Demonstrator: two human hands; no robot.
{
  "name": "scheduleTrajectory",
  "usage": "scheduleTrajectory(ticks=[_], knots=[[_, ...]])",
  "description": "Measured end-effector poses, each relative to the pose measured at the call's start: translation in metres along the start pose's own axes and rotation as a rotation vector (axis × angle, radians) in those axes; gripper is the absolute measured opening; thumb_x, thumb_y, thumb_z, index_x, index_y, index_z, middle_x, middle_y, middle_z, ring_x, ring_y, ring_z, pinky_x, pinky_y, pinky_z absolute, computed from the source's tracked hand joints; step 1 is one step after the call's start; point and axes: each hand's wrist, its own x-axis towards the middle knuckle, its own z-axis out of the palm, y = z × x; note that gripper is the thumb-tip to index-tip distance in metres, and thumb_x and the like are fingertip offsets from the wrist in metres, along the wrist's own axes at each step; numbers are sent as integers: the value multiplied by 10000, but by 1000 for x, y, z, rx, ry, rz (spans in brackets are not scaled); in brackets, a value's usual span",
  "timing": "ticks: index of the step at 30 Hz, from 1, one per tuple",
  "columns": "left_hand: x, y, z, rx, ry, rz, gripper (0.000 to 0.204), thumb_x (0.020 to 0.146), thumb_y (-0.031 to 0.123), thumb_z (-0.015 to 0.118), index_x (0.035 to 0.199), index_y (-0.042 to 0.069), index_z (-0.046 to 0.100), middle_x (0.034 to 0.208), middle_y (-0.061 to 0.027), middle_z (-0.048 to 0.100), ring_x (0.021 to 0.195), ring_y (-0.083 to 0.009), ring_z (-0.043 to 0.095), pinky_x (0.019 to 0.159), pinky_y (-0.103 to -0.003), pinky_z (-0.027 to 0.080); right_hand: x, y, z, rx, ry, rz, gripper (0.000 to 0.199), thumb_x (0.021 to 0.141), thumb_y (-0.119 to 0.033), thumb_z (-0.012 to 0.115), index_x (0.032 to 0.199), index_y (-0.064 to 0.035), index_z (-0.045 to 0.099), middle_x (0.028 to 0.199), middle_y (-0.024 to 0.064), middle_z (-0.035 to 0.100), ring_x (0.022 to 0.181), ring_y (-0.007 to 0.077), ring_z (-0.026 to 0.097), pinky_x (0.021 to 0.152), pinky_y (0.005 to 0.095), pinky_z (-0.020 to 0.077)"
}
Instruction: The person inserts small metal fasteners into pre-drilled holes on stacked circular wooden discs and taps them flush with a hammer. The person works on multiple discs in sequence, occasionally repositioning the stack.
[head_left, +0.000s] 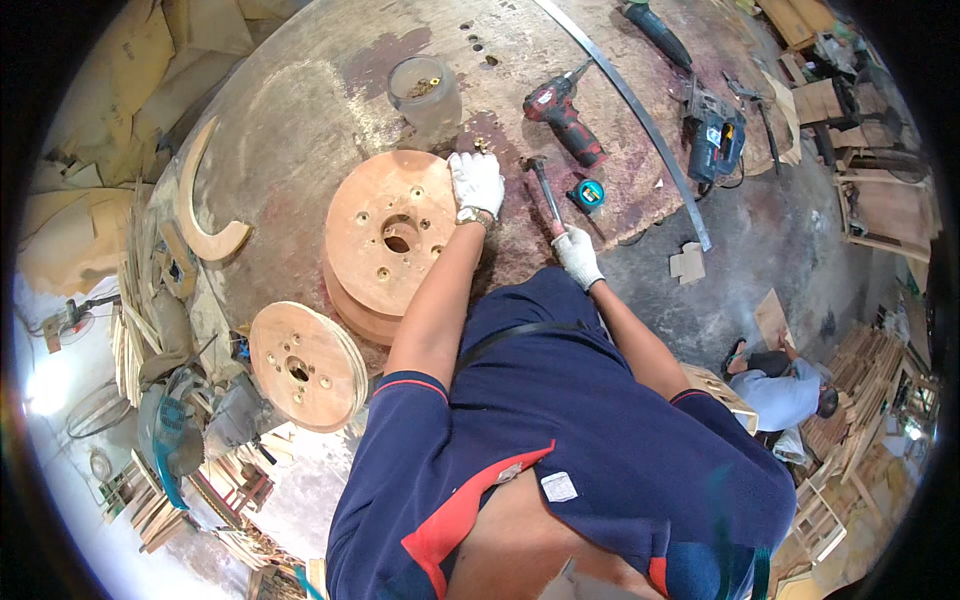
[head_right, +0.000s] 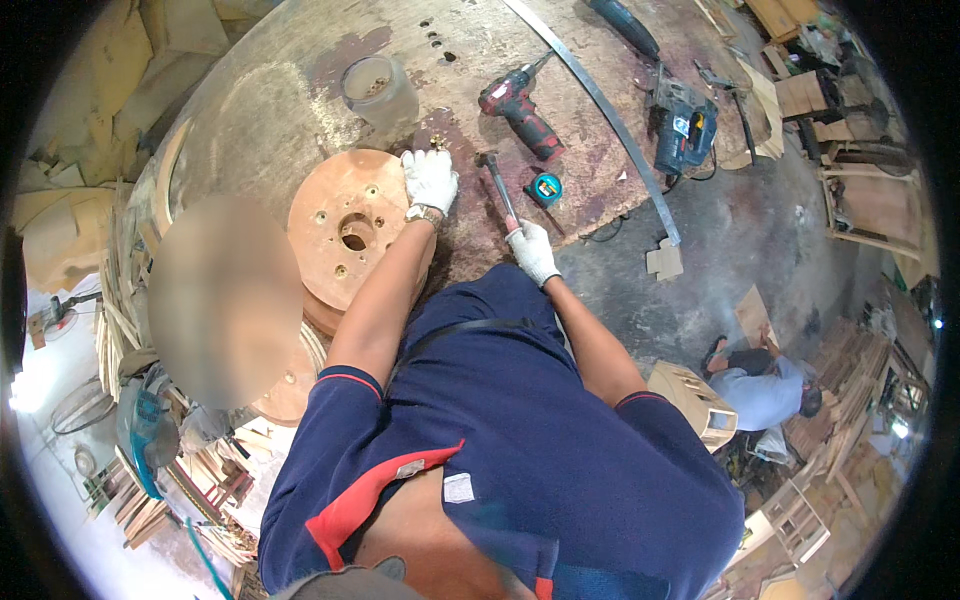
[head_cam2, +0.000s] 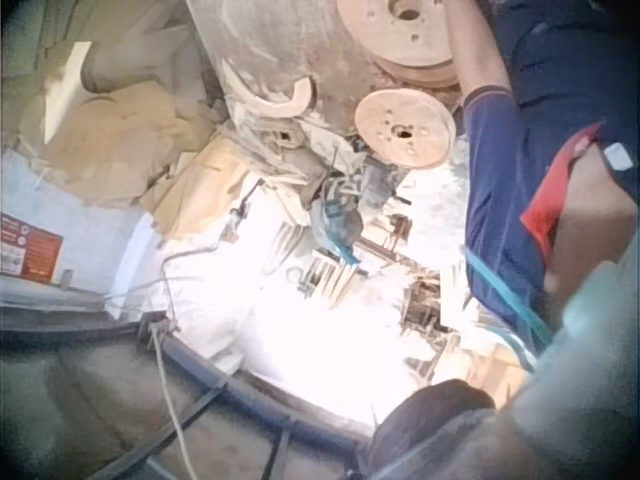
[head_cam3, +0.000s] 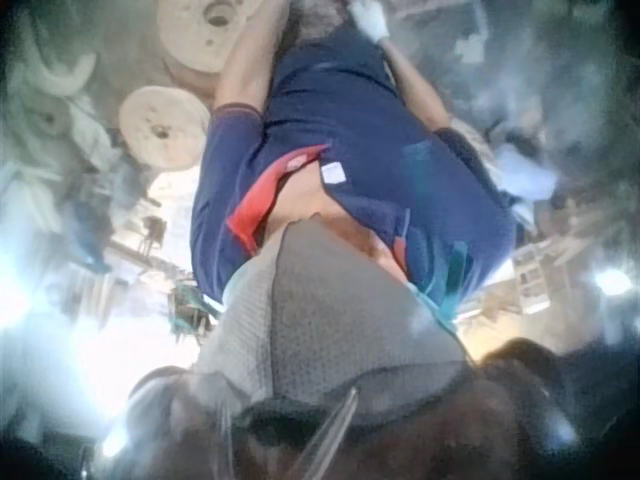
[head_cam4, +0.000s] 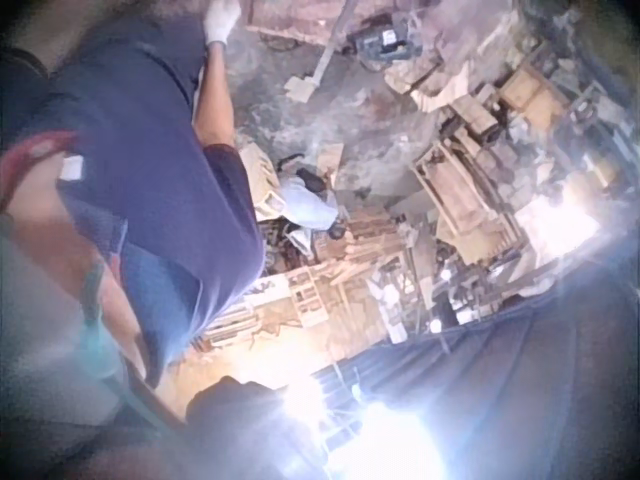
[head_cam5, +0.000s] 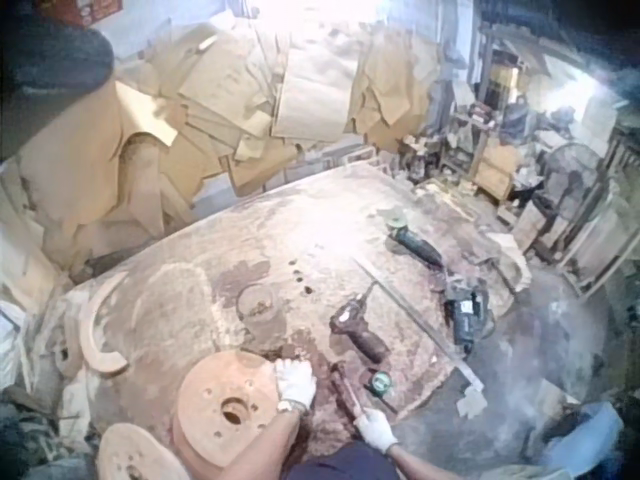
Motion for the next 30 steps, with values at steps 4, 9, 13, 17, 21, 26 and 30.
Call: scheduleTrajectory(ticks=[4, 9, 13, 17, 21, 26, 30], knots=[[-3, -2, -1, -23, -16, 35, 307, 830, 366, 728, 1030, 136, 697, 1042, -73, 697, 1061, -270, 609, 1021, -500, 359, -1, -3, 2, 63, -8, 60, 530, 1023, -479, 583, 910, 31, 674, 672, 29, 587, 643, 104, 497, 593, 320, 429], [-14, -1, 5, -214, 118, 72, 278, 846, 293, 710, 1066, 132, 652, 1030, -93, 701, 1024, -268, 638, 984, -492, 374, 4, 6, 3, 48, -4, -25, 522, 1032, -476, 574, 878, 14, 669, 665, -9, 532, 636, 83, 448, 569, 311, 375], [-29, -6, -14, -553, 255, -87, 262, 850, 233, 709, 1076, 103, 689, 956, -113, 729, 937, -314, 674, 905, -438, 438, 6, 13, -1, 65, -57, 48, 530, 1036, -488, 562, 811, -12, 621, 648, -30, 492, 619, 73, 404, 547, 307, 332], [-58, -54, -28, -749, 410, -360, 133, 832, 165, 699, 914, 96, 778, 918, -105, 754, 762, -276, 698, 779, -394, 518, 5, 2, -2, 32, -56, 35, 536, 1039, -486, 554, 749, -36, 590, 636, -38, 458, 613, 77, 385, 540, 312, 314], [-94, -123, -10, -767, 530, -619, 125, 789, 156, 735, 890, 84, 751, 943, -115, 700, 887, -308, 668, 826, -410, 526, 7, 0, 0, 24, -68, 43, 535, 1039, -482, 553, 739, -40, 583, 633, -36, 458, 606, 77, 388, 537, 314, 316], [-112, -153, -8, -616, 389, -519, 106, 811, 156, 723, 829, 53, 711, 866, -137, 651, 853, -341, 648, 774, -440, 510, 9, 10, -1, 80, -81, 23, 492, 1021, -526, 571, 761, -109, 581, 589, -53, 484, 453, 57, 416, 429, 254, 314], [-108, -151, -11, -607, 412, -505, 109, 816, 159, 723, 832, 52, 711, 878, -134, 655, 858, -339, 649, 786, -441, 510, 13, 13, -2, 25, -75, 47, 502, 1026, -513, 564, 757, -89, 578, 588, -39, 479, 488, 64, 418, 455, 271, 318]])
